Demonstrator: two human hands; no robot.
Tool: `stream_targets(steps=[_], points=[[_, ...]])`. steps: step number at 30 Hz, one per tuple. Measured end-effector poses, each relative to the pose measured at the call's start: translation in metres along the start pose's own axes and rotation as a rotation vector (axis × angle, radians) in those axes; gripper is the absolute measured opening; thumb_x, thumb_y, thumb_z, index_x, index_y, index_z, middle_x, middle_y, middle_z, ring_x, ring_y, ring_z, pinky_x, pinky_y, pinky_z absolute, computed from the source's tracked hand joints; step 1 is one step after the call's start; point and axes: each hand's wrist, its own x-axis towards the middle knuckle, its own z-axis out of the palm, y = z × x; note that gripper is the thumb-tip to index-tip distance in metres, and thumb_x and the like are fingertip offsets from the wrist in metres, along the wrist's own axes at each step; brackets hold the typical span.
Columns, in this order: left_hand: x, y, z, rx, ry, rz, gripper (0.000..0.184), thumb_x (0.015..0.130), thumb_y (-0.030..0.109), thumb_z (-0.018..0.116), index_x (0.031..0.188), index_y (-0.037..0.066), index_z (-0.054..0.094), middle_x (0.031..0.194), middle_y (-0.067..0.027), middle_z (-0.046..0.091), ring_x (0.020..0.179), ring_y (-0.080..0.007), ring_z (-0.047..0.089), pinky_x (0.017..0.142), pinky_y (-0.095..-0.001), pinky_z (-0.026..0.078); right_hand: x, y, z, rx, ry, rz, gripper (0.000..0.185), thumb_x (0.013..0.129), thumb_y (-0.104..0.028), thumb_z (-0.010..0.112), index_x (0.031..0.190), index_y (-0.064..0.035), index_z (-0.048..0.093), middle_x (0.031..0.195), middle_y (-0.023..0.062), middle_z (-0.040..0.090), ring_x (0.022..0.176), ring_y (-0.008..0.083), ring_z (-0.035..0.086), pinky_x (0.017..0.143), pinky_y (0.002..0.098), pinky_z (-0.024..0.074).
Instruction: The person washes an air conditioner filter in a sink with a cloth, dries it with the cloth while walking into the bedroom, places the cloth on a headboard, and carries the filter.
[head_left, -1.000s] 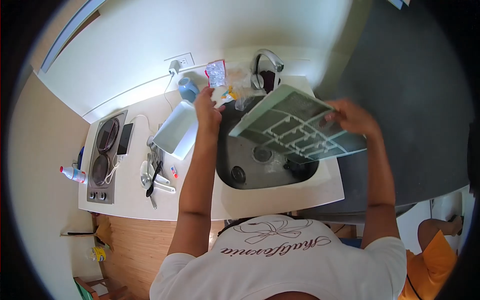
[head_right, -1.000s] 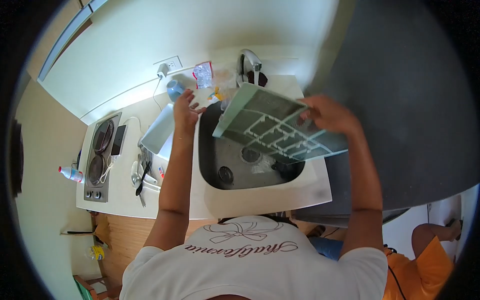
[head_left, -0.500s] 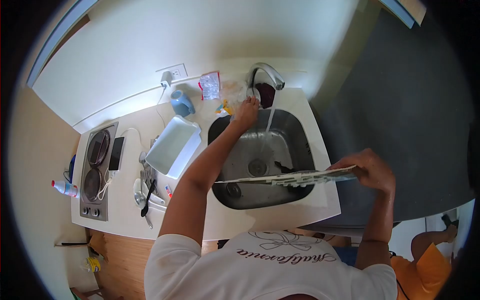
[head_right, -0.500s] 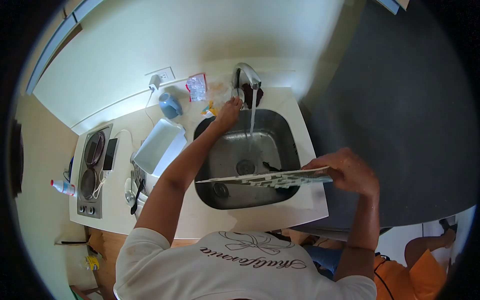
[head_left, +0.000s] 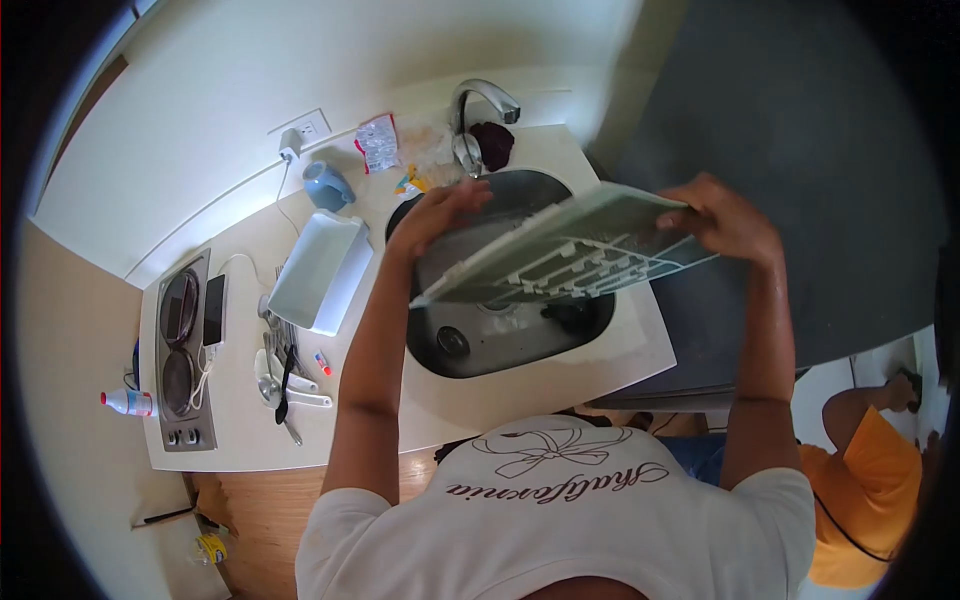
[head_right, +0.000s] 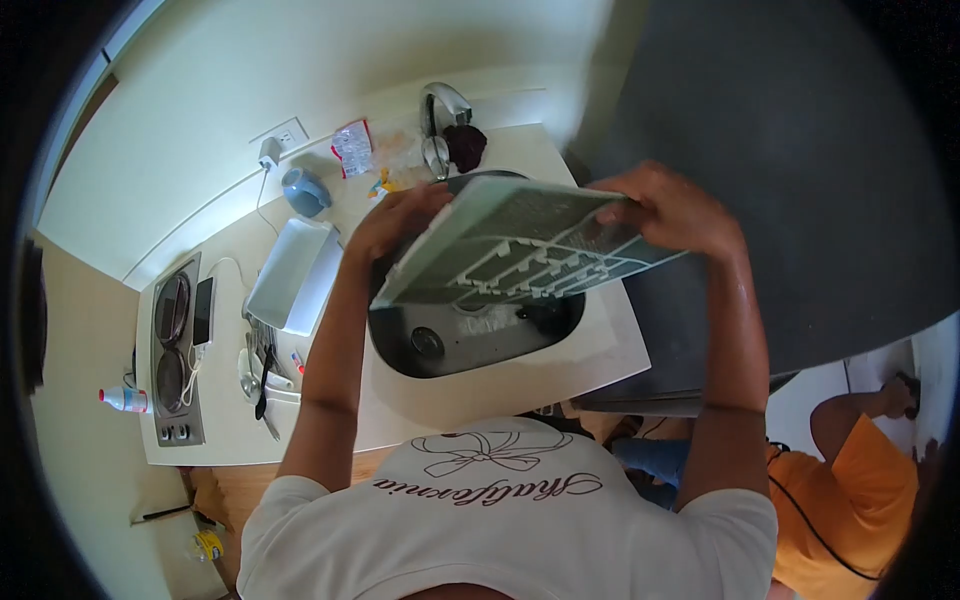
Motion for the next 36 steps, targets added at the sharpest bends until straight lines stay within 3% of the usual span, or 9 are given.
stream_targets(steps=[4, 7, 9, 13, 19, 26, 28, 30, 36], points=[[-0.078, 0.023, 0.026, -0.365, -0.487, 0.231, 0.052, 0.083, 0.030, 0.062, 0.123, 0.000, 0.049, 0.116, -0.0079, 0.058, 0.098, -0.0172, 0.056, 0.088, -0.0280, 0.040, 0.023, 0.019, 0.005, -0.142, 0.118, -0.134, 0.020, 0.080, -0.006, 0.058, 0.100, -0.0008, 0.062, 0.074, 0.0123, 0.065, 0.066, 0.0199, 0.060, 0.064, 0.0292, 0.0455], [-0.101, 0.017, 0.038, 0.207, -0.305, 0.225, 0.040, 0.083, 0.023, 0.063, 0.116, 0.002, 0.055, 0.106, -0.0084, 0.062, 0.091, -0.0122, 0.055, 0.083, -0.0252, 0.041, 0.044, 0.019, -0.005, 0.135, 0.084, -0.186, 0.020, 0.080, -0.009, 0.061, 0.099, -0.0022, 0.062, 0.077, 0.0084, 0.066, 0.072, 0.0203, 0.060, 0.071, 0.0277, 0.0456], [-0.110, 0.024, 0.065, 0.365, 0.219, 0.144, 0.025, 0.083, 0.015, 0.063, 0.105, 0.002, 0.062, 0.093, -0.0064, 0.065, 0.083, -0.0088, 0.055, 0.077, -0.0239, 0.043, 0.056, 0.014, -0.012, 0.210, 0.137, -0.161, 0.033, 0.076, -0.016, 0.067, 0.106, -0.0052, 0.058, 0.092, 0.0074, 0.064, 0.087, 0.0197, 0.059, 0.079, 0.0297, 0.0446], [-0.120, 0.024, 0.073, 0.424, 0.371, 0.300, 0.019, 0.085, 0.015, 0.061, 0.098, 0.002, 0.066, 0.085, -0.0046, 0.067, 0.077, -0.0090, 0.056, 0.073, -0.0246, 0.044, 0.066, -0.001, 0.003, -0.130, 0.840, -0.314, 0.053, 0.070, -0.021, 0.074, 0.116, -0.0117, 0.051, 0.121, 0.0059, 0.050, 0.115, 0.0189, 0.046, 0.092, 0.0383, 0.0412], [-0.125, 0.023, 0.071, 0.227, 0.441, 0.464, 0.022, 0.086, 0.015, 0.060, 0.102, 0.000, 0.064, 0.091, -0.0060, 0.066, 0.081, -0.0091, 0.057, 0.076, -0.0244, 0.044, 0.075, 0.039, 0.017, 0.287, 1.081, -0.096, 0.056, 0.070, -0.026, 0.075, 0.117, -0.0081, 0.049, 0.111, 0.0073, 0.054, 0.105, 0.0244, 0.051, 0.086, 0.0364, 0.0442], [-0.108, 0.037, 0.108, 0.164, 0.696, 0.561, 0.021, 0.086, 0.014, 0.059, 0.098, -0.002, 0.064, 0.092, -0.0069, 0.066, 0.084, -0.0087, 0.057, 0.076, -0.0227, 0.043, 0.088, 0.104, 0.134, 1.244, 0.061, 0.182, 0.037, 0.086, -0.026, 0.057, 0.115, -0.0046, 0.047, 0.103, 0.0146, 0.055, 0.087, 0.0307, 0.061, 0.077, 0.0460, 0.0514], [-0.093, 0.033, 0.121, 0.103, 0.725, 0.595, 0.021, 0.086, 0.015, 0.060, 0.097, -0.002, 0.064, 0.091, -0.0067, 0.066, 0.083, -0.0086, 0.056, 0.075, -0.0223, 0.043, 0.089, 0.081, 0.184, 1.481, 0.019, 0.299, 0.033, 0.087, -0.023, 0.056, 0.112, -0.0042, 0.045, 0.102, 0.0157, 0.055, 0.084, 0.0347, 0.062, 0.078, 0.0495, 0.0509], [-0.080, 0.029, 0.131, 0.007, 0.679, 0.591, 0.022, 0.085, 0.015, 0.060, 0.097, -0.003, 0.063, 0.089, -0.0085, 0.066, 0.083, -0.0090, 0.056, 0.073, -0.0222, 0.043, 0.101, 0.086, 0.230, 1.884, -0.065, 0.043, 0.039, 0.085, -0.018, 0.058, 0.119, -0.0070, 0.041, 0.105, 0.0135, 0.055, 0.092, 0.0328, 0.060, 0.080, 0.0535, 0.0492], [-0.035, 0.013, 0.143, 0.323, 0.516, 0.540, 0.038, 0.084, 0.006, 0.056, 0.121, -0.002, 0.050, 0.106, -0.0118, 0.062, 0.090, -0.0113, 0.059, 0.080, -0.0248, 0.044, 0.131, 0.099, 0.245, 2.116, 0.049, 0.027, 0.030, 0.080, -0.012, 0.063, 0.107, -0.0096, 0.051, 0.105, 0.0050, 0.058, 0.098, 0.0283, 0.058, 0.083, 0.0486, 0.0477]])
